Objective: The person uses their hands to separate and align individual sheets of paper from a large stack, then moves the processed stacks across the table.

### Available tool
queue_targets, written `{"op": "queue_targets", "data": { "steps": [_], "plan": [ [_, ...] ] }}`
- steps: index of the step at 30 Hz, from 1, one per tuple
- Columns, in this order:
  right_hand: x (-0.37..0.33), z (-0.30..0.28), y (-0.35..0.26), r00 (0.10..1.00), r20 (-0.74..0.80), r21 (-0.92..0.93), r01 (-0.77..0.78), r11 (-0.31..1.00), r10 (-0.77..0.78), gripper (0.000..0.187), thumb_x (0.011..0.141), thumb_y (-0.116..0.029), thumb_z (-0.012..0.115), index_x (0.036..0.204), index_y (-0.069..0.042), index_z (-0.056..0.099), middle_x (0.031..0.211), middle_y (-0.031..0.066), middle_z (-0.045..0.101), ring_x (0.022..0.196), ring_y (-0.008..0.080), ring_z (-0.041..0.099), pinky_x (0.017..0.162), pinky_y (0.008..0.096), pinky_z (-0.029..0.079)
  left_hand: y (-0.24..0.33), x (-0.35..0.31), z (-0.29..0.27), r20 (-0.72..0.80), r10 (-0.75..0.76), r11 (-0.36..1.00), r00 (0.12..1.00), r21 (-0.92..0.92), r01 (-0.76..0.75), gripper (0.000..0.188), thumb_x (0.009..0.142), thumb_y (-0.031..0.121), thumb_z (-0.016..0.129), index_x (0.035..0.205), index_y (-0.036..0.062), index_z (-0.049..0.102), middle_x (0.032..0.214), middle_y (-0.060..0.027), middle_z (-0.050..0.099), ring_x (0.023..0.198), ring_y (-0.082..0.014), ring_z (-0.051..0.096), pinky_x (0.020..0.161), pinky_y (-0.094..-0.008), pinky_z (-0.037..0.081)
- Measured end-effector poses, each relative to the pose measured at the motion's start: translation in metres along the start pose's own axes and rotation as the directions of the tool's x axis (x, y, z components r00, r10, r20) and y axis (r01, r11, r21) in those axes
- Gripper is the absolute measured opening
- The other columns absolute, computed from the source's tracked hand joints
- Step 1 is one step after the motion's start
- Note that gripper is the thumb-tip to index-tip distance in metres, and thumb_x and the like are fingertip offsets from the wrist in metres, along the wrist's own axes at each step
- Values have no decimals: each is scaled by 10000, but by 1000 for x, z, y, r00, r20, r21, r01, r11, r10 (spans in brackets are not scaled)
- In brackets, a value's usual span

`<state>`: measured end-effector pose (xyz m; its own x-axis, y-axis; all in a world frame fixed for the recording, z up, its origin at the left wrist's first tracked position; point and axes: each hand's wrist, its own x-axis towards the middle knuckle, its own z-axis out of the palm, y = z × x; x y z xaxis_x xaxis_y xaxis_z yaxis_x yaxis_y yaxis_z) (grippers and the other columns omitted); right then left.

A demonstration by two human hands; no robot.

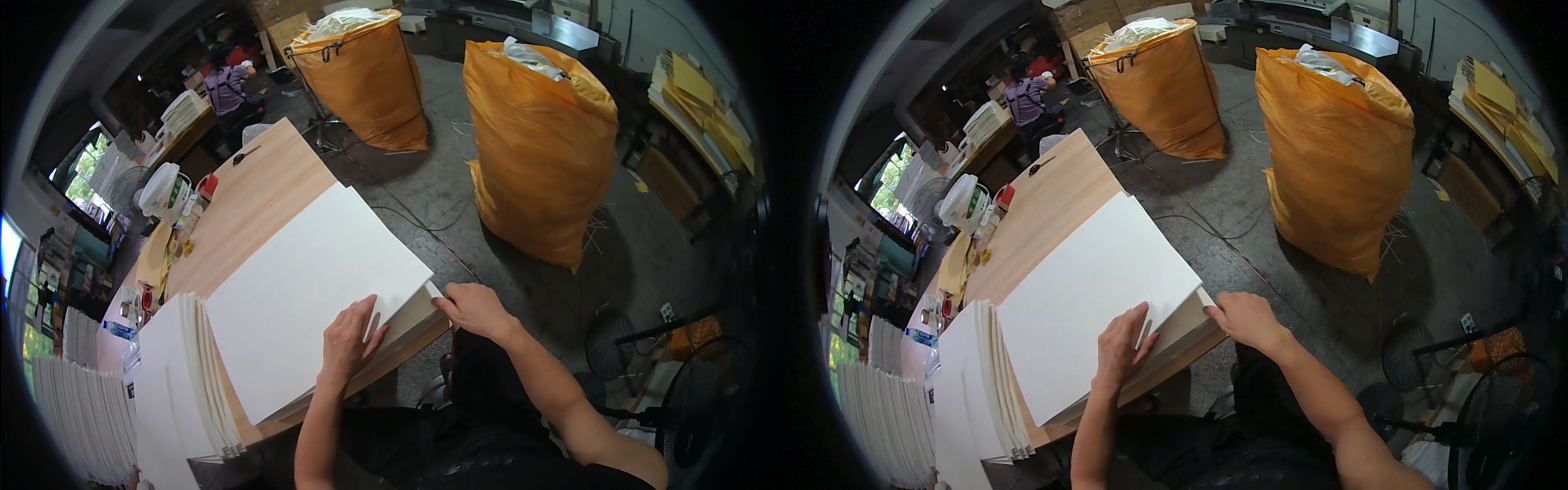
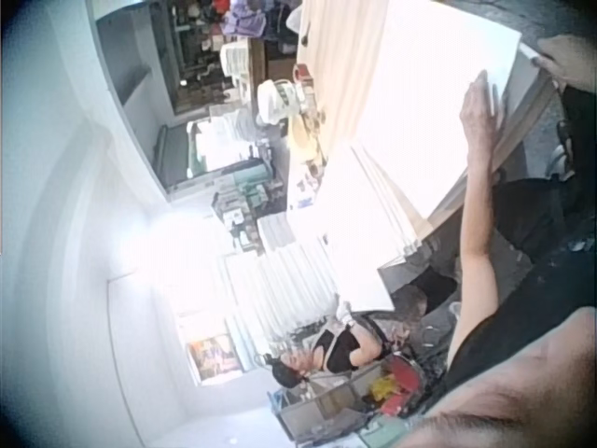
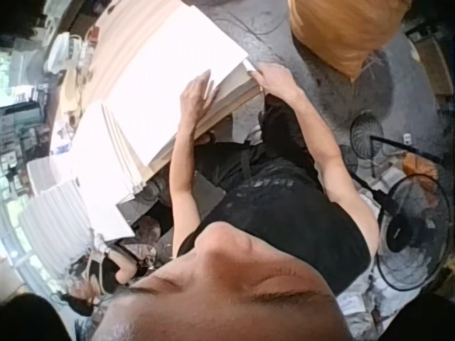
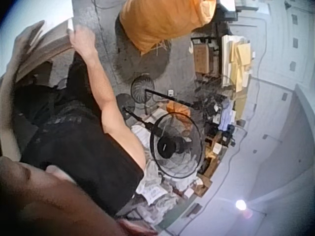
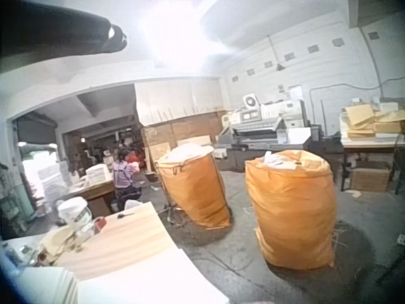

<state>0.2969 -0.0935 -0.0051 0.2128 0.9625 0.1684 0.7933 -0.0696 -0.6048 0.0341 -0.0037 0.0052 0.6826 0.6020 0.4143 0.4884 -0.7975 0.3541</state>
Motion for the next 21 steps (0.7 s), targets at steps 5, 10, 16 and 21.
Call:
{"op": "queue_targets", "data": {
  "steps": [5, 10, 16, 21],
  "plan": [
    [21, -16, -58, 997, -74, 218, 50, 975, -35, 379, 964, -378, 651, 821, -36, 571, 756, 179, 652, 707, 411, 653, 635, 499, 514, 1, 3, -8, -80, 6, 990, 997, -138, -17, 536, 908, 28, 672, 1397, 240, 618, 1496, -181, 528, 1099, -353, 697, 885, -418, 594],
    [28, 17, -41, 971, 187, 929, -224, 295, 148, 378, 976, -305, 681, 788, -44, 483, 638, 62, 526, 615, 133, 600, 550, 346, 469, -3, 5, -7, -41, -39, 970, 998, -240, 28, 423, 908, -7, 654, 1252, 232, 712, 1506, -189, 507, 1100, -352, 709, 903, -406, 608],
    [33, 12, -44, 985, 100, 792, -166, 587, 143, 319, 996, -264, 620, 753, -70, 552, 673, 14, 614, 598, 97, 590, 542, 261, 452, 3, 15, -26, 90, -11, 968, 996, -247, 33, 395, 848, 239, 827, 1226, 194, 721, 1469, -179, 524, 1135, -362, 692, 936, -434, 592],
    [34, 5, -45, 957, 264, 890, -291, 351, 123, 300, 1004, -268, 615, 780, -74, 566, 675, 9, 609, 576, 86, 583, 517, 243, 421, 1, 16, -28, 107, -4, 963, 994, -267, 33, 537, 733, 311, 915, 1218, 178, 727, 1447, -170, 529, 1161, -359, 670, 970, -449, 582]
  ]
}}
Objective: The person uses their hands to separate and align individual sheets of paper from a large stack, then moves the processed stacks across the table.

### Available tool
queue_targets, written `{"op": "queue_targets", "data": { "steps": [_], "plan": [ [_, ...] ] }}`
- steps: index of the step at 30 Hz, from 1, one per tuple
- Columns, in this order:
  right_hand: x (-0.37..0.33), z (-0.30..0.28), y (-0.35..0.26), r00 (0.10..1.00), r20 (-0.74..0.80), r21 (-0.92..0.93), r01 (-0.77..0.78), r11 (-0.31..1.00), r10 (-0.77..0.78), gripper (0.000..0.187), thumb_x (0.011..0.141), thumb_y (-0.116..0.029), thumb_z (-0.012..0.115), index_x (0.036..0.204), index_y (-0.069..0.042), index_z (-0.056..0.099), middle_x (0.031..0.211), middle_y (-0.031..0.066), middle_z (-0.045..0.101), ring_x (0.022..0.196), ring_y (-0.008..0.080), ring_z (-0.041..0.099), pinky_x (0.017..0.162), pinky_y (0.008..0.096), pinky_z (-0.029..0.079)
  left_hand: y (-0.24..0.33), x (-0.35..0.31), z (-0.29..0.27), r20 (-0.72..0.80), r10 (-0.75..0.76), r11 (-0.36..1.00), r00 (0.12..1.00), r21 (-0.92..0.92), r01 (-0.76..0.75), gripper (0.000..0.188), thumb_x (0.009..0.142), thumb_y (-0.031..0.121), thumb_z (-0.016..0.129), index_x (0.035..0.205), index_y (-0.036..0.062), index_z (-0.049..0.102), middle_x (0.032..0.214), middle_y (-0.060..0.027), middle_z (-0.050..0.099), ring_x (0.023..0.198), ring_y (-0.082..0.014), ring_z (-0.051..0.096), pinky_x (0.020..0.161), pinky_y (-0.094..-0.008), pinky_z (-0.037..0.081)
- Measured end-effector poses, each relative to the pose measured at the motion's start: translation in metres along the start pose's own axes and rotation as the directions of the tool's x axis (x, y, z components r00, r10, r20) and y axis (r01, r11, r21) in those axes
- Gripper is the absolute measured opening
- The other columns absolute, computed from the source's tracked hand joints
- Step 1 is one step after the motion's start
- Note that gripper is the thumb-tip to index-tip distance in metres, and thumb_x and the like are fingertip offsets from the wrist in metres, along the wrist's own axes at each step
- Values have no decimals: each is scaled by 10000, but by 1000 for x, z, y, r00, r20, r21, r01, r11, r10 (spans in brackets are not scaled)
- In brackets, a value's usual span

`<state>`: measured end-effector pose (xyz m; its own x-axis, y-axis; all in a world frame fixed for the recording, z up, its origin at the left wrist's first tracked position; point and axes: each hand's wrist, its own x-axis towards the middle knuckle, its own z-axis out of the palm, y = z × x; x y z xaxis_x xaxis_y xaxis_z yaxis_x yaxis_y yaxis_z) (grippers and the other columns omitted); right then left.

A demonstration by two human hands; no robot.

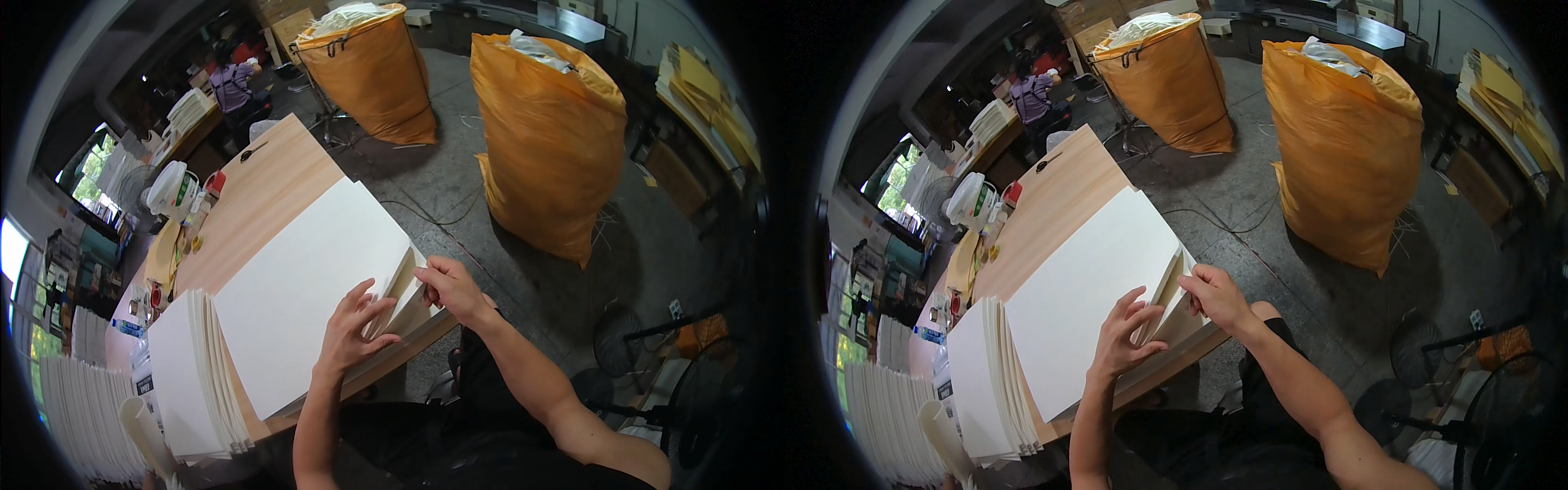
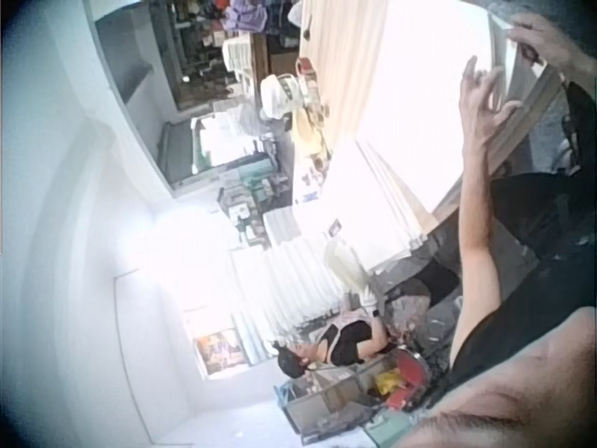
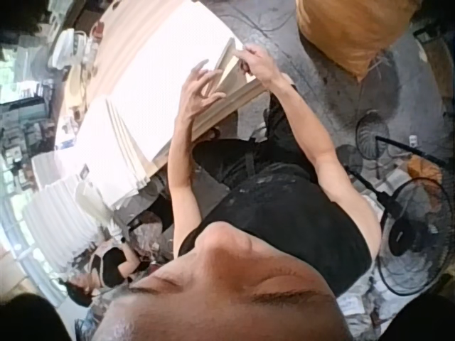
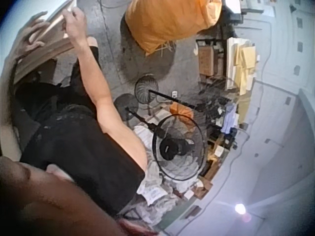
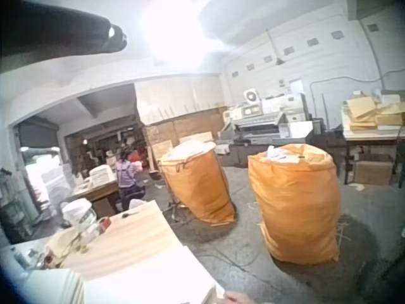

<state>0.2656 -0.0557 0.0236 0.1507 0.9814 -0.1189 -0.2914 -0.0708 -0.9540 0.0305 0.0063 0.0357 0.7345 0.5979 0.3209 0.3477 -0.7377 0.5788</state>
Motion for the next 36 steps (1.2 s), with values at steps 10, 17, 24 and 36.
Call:
{"op": "queue_targets", "data": {
  "steps": [10, 17, 24, 36],
  "plan": [
    [-3, -7, -3, 999, 29, -75, 32, 997, -29, 348, 1008, -318, 632, 763, -81, 562, 652, 1, 599, 576, 88, 599, 513, 240, 423, -2, 3, -7, 83, 10, 999, 997, -32, -8, 519, 795, 192, 866, 1288, 183, 705, 1472, -171, 516, 1195, -365, 652, 1000, -440, 562],
    [-1, 2, 16, 875, -40, -672, 333, 661, -482, 372, 1008, -327, 641, 742, -76, 570, 638, 2, 602, 562, 104, 609, 516, 238, 442, 3, 7, 0, 85, 59, 985, 995, 157, -72, 542, 927, 19, 595, 1381, 315, 626, 1546, -187, 465, 1136, -383, 642, 953, -442, 549],
    [6, -9, 13, 998, 58, 129, -6, 992, -2, 309, 1017, -253, 614, 763, -86, 559, 652, 14, 594, 582, 112, 614, 524, 245, 442, 5, 6, -2, 51, 65, 992, 997, 103, -70, 480, 791, 374, 857, 1189, 149, 708, 1464, -171, 523, 1202, -387, 645, 991, -454, 565],
    [6, -10, 24, 999, 43, 260, -9, 966, -2, 290, 1014, -220, 616, 759, -93, 561, 632, 9, 574, 573, 115, 605, 546, 242, 456, -3, 4, 1, 29, 49, 999, 998, -9, -48, 586, 709, 346, 929, 1201, 116, 708, 1414, -149, 555, 1205, -354, 656, 982, -451, 564]
  ]
}}
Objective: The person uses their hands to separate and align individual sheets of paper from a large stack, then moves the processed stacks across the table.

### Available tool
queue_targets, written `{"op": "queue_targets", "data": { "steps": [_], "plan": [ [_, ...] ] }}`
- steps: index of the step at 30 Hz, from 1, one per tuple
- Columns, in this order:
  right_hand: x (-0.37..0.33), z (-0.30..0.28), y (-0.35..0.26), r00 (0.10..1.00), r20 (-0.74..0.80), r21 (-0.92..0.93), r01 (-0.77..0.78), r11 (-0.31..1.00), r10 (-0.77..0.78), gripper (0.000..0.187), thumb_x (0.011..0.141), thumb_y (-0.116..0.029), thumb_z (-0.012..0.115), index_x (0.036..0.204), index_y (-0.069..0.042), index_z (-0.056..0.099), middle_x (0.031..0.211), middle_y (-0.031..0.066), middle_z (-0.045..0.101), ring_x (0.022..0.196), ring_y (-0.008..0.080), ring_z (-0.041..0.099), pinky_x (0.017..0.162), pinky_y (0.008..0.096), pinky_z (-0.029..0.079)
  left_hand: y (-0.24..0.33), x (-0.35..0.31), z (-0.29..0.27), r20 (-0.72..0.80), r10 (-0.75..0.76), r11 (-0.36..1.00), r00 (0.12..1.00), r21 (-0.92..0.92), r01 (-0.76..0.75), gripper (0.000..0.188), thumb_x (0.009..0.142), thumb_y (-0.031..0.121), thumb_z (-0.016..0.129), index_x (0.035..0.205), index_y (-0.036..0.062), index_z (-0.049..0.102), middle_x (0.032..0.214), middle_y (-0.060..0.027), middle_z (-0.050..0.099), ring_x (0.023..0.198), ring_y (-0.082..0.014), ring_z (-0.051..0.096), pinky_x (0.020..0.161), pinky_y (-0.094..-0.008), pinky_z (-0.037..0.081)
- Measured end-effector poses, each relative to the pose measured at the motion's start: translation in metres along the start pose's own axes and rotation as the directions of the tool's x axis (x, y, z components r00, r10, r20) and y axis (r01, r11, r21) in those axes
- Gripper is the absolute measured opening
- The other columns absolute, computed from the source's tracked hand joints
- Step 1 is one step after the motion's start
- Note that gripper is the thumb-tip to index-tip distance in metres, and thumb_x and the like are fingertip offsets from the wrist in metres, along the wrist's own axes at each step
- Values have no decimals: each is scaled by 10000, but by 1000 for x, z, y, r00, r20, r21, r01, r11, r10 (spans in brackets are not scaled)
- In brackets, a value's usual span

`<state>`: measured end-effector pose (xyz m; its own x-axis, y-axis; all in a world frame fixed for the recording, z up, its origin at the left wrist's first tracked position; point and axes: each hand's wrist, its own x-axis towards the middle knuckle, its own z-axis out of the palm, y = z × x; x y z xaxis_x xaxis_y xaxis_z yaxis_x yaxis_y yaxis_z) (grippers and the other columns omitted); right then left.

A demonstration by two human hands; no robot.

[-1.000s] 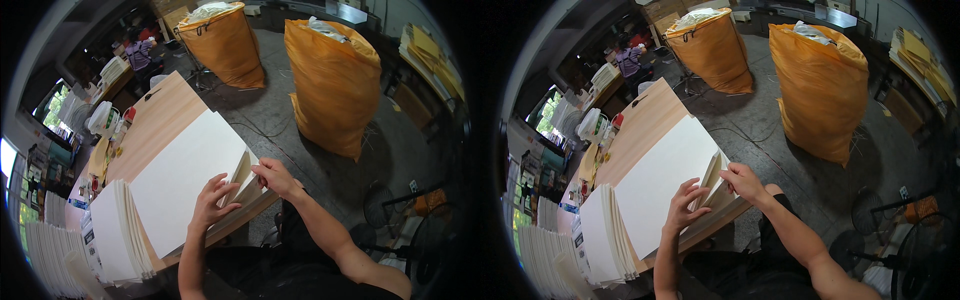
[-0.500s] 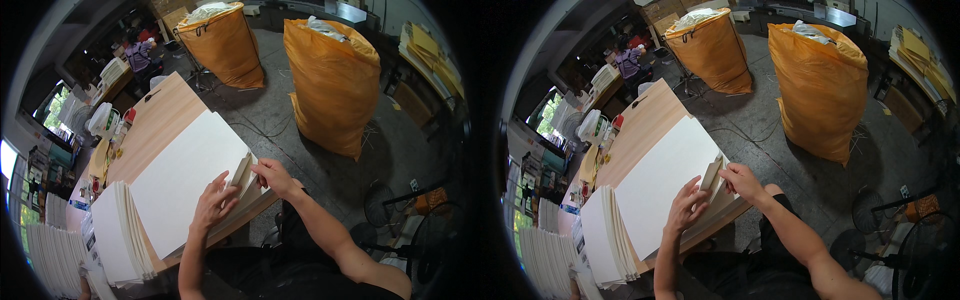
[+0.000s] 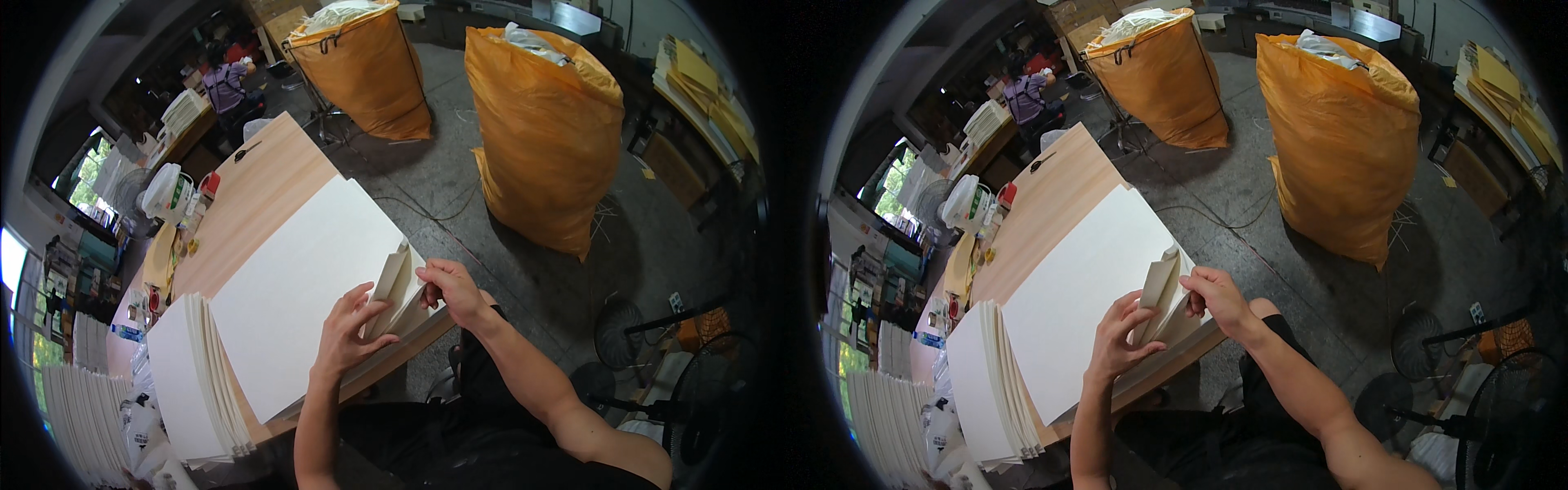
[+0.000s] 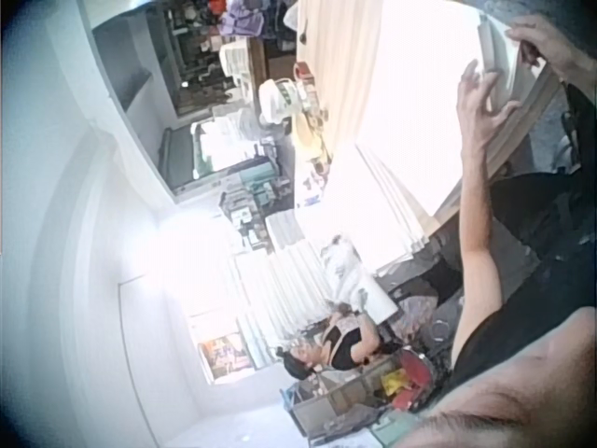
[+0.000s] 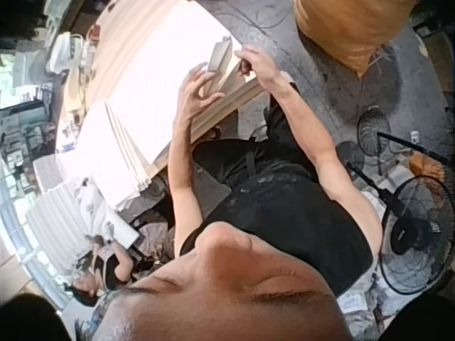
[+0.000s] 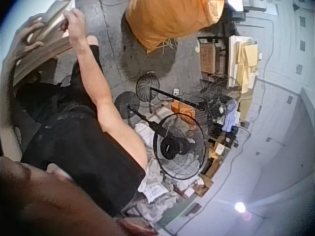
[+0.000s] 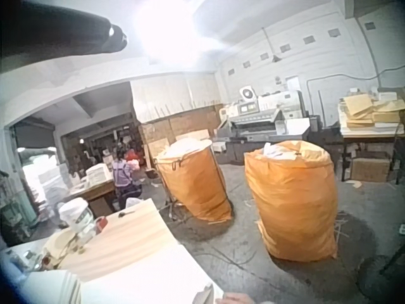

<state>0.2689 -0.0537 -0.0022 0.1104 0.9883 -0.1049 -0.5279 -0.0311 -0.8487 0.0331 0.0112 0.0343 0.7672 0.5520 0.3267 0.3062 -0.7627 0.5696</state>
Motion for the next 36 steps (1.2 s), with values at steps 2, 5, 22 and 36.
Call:
{"op": "queue_targets", "data": {
  "steps": [2, 5, 22, 36],
  "plan": [
    [0, 2, -2, 1000, -13, 6, 0, 1000, 0, 319, 1011, -231, 619, 732, -94, 548, 624, 15, 570, 568, 124, 605, 542, 254, 456, 0, 1, -1, 3, -24, 999, 1000, -34, 24, 562, 710, 288, 936, 1195, 114, 712, 1401, -146, 565, 1205, -344, 656, 985, -449, 563],
    [-2, 4, -6, 1000, -17, -7, -20, 1000, 20, 321, 1012, -234, 624, 733, -93, 549, 624, 17, 569, 564, 125, 604, 543, 253, 456, 4, 2, -5, 21, -82, 990, 996, -110, 84, 540, 703, 210, 937, 1187, 111, 718, 1387, -140, 576, 1207, -334, 653, 989, -444, 562],
    [1, 7, -11, 1000, 17, -104, 18, 994, -16, 312, 1028, -254, 600, 767, -84, 575, 620, 17, 596, 560, 105, 609, 490, 230, 433, 3, 0, -2, 1, 3, 997, 1000, 74, -3, 387, 821, 197, 822, 1189, 165, 706, 1437, -168, 548, 1163, -359, 647, 975, -431, 577],
    [-4, 10, -4, 959, 16, -665, 223, 713, -284, 336, 1024, -287, 621, 758, -89, 565, 614, 16, 590, 573, 101, 621, 492, 230, 438, -3, -3, 6, -87, -34, 999, 996, 32, 37, 405, 832, 177, 817, 1218, 194, 697, 1437, -162, 551, 1137, -362, 656, 966, -427, 575]
  ]
}}
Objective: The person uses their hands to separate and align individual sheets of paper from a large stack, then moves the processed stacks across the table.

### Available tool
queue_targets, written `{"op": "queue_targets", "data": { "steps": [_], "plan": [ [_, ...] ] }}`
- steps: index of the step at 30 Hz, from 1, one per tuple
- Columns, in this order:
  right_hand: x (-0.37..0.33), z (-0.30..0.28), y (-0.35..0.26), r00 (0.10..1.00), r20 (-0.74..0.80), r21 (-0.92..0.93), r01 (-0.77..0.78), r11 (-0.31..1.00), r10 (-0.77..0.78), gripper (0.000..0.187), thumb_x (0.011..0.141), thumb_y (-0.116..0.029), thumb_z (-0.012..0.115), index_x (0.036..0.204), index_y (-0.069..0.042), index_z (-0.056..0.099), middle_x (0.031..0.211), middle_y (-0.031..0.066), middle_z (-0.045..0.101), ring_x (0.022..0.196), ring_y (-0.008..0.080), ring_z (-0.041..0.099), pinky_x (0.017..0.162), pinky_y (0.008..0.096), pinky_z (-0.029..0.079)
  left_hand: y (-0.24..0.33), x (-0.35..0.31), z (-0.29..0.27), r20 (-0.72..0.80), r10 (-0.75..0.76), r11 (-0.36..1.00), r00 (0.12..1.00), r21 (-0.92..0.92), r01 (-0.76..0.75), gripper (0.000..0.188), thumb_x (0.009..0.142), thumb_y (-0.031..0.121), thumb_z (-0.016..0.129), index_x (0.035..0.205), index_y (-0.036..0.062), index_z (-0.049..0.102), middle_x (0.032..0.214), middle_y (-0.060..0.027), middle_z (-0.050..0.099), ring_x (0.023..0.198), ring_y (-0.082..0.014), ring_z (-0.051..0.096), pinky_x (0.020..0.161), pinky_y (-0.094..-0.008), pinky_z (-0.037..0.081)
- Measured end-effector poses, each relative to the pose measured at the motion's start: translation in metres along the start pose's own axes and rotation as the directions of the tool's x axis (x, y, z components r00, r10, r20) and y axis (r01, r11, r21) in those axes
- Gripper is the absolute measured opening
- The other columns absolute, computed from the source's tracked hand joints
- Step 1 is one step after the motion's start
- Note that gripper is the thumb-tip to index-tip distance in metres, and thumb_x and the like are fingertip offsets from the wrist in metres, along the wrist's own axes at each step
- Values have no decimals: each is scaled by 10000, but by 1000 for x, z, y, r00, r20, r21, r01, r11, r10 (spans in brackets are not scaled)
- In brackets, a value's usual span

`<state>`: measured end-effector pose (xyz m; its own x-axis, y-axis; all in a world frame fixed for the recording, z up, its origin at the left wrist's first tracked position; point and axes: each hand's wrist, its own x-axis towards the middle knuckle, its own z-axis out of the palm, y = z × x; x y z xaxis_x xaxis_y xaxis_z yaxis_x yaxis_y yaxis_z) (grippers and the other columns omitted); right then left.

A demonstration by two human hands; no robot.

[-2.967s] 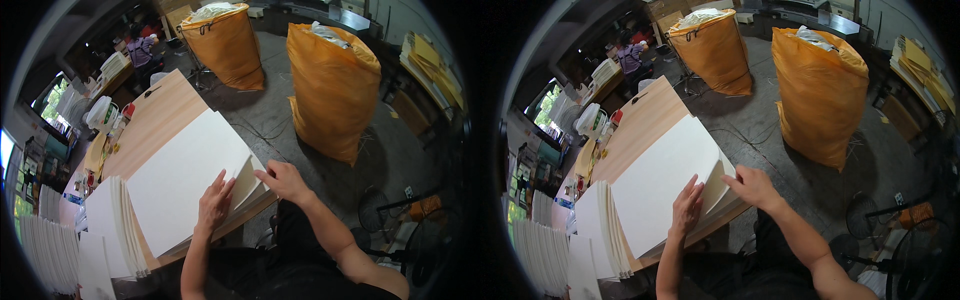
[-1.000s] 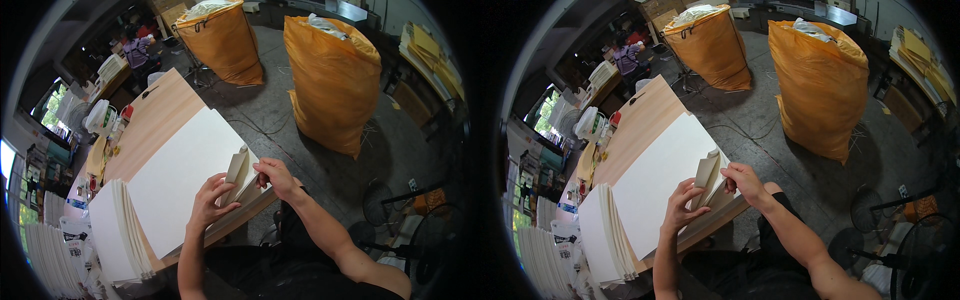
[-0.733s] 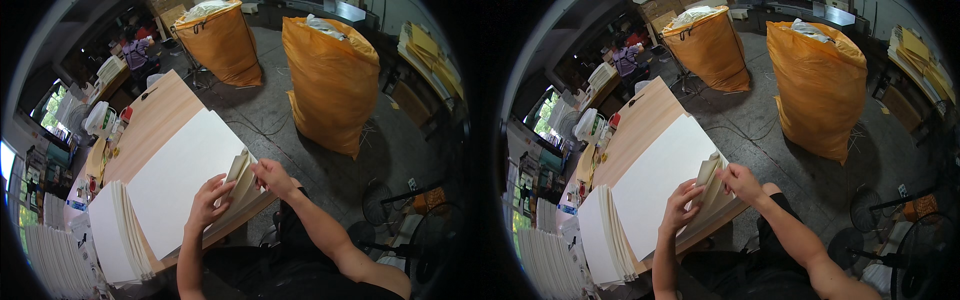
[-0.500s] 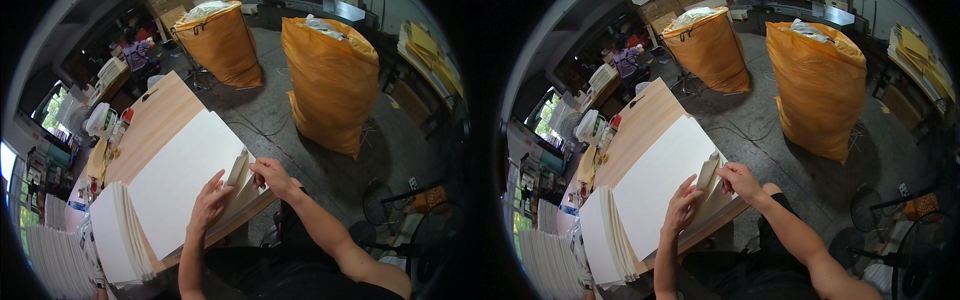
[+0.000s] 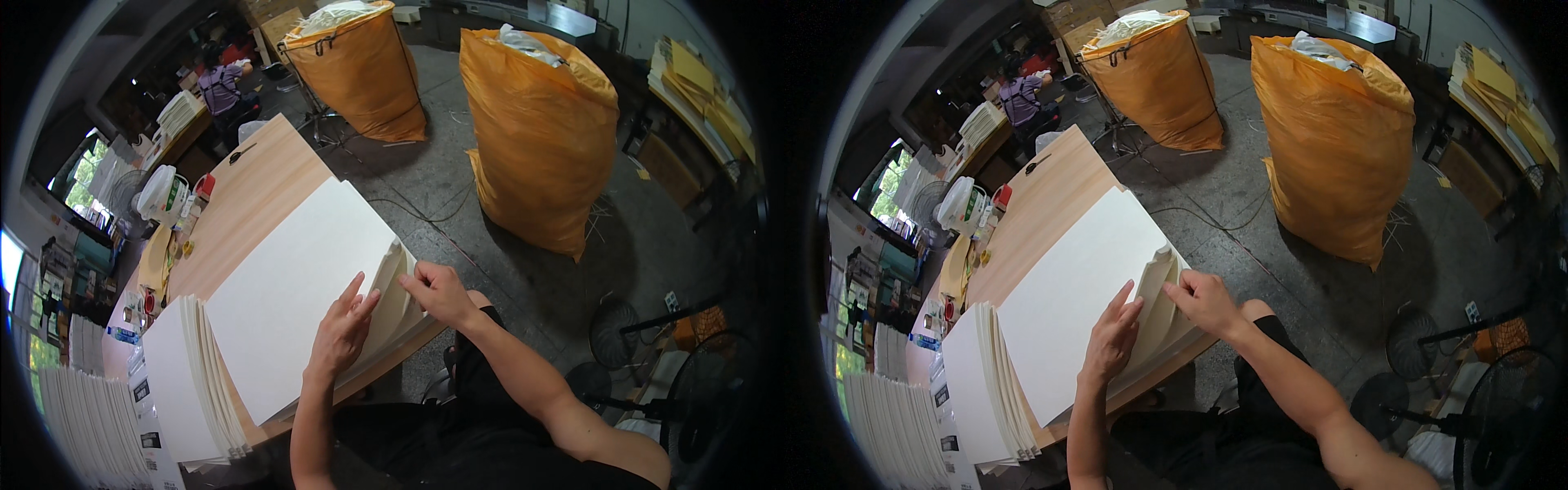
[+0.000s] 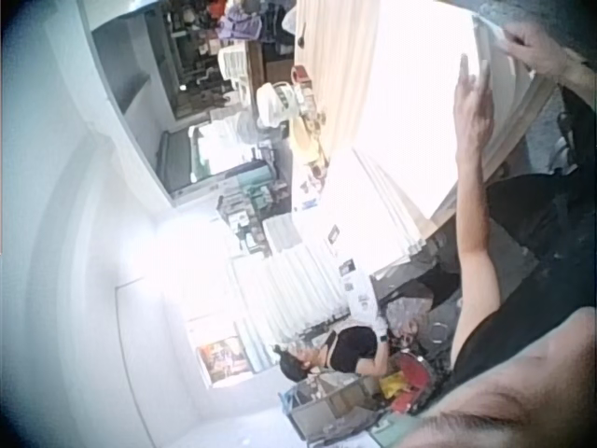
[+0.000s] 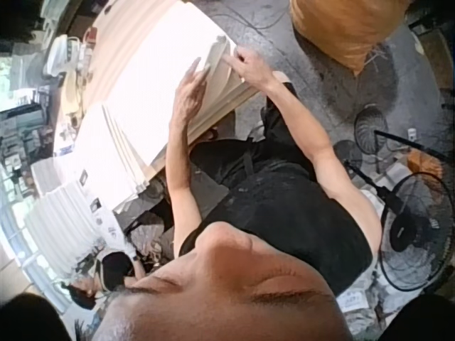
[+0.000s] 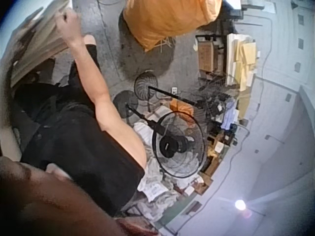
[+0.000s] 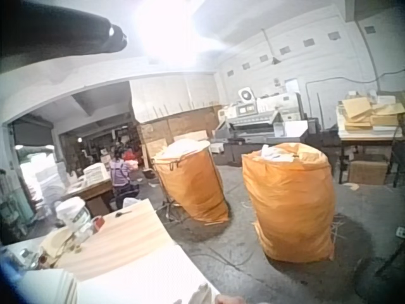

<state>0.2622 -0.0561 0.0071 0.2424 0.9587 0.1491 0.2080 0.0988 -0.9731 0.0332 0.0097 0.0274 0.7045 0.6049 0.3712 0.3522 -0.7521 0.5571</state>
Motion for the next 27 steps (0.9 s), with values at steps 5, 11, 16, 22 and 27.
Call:
{"op": "queue_targets", "data": {
  "steps": [5, 11, 16, 22, 27],
  "plan": [
    [7, -3, 1, 971, 158, 627, -241, 741, 182, 297, 1021, -222, 623, 771, -68, 577, 631, 33, 593, 562, 149, 640, 471, 241, 427, 7, 3, -6, 98, 43, 998, 994, 51, -48, 438, 807, 183, 839, 1219, 204, 694, 1422, -164, 560, 1180, -351, 629, 959, -438, 575],
    [4, -7, 0, 974, 149, 578, -224, 785, 169, 299, 1023, -225, 617, 772, -71, 566, 634, 49, 589, 592, 153, 624, 502, 273, 447, 5, 6, -4, 79, 46, 999, 996, -6, -46, 561, 688, 74, 909, 1204, 150, 704, 1397, -136, 560, 1182, -330, 667, 962, -427, 592],
    [-28, -7, 2, 887, -219, -449, 279, 849, -407, 216, 890, -226, 689, 859, -38, 587, 810, 124, 586, 768, 301, 605, 698, 419, 495, 8, 7, -6, 64, 18, 998, 998, -59, -14, 489, 728, 150, 890, 1180, 211, 715, 1372, -136, 594, 1154, -331, 643, 950, -419, 581],
    [-43, 1, 34, 857, 414, -433, 481, 762, -306, 455, 827, -296, 613, 1214, -71, 694, 1350, 239, 560, 1356, 461, 435, 1241, 571, 160, 15, 1, 9, 133, 240, 919, 962, 287, -269, 648, 739, 185, 865, 1328, 347, 650, 1527, -159, 459, 1253, -362, 583, 995, -438, 551],
    [-38, -2, 33, 882, 404, -413, 414, 811, -244, 425, 833, -275, 613, 1175, -32, 682, 1228, 239, 628, 1308, 417, 491, 1208, 564, 223, 13, 1, 16, 144, 213, 912, 966, 326, -249, 759, 768, 169, 830, 1467, 247, 545, 1579, -179, 393, 1334, -379, 509, 1035, -448, 514]
  ]
}}
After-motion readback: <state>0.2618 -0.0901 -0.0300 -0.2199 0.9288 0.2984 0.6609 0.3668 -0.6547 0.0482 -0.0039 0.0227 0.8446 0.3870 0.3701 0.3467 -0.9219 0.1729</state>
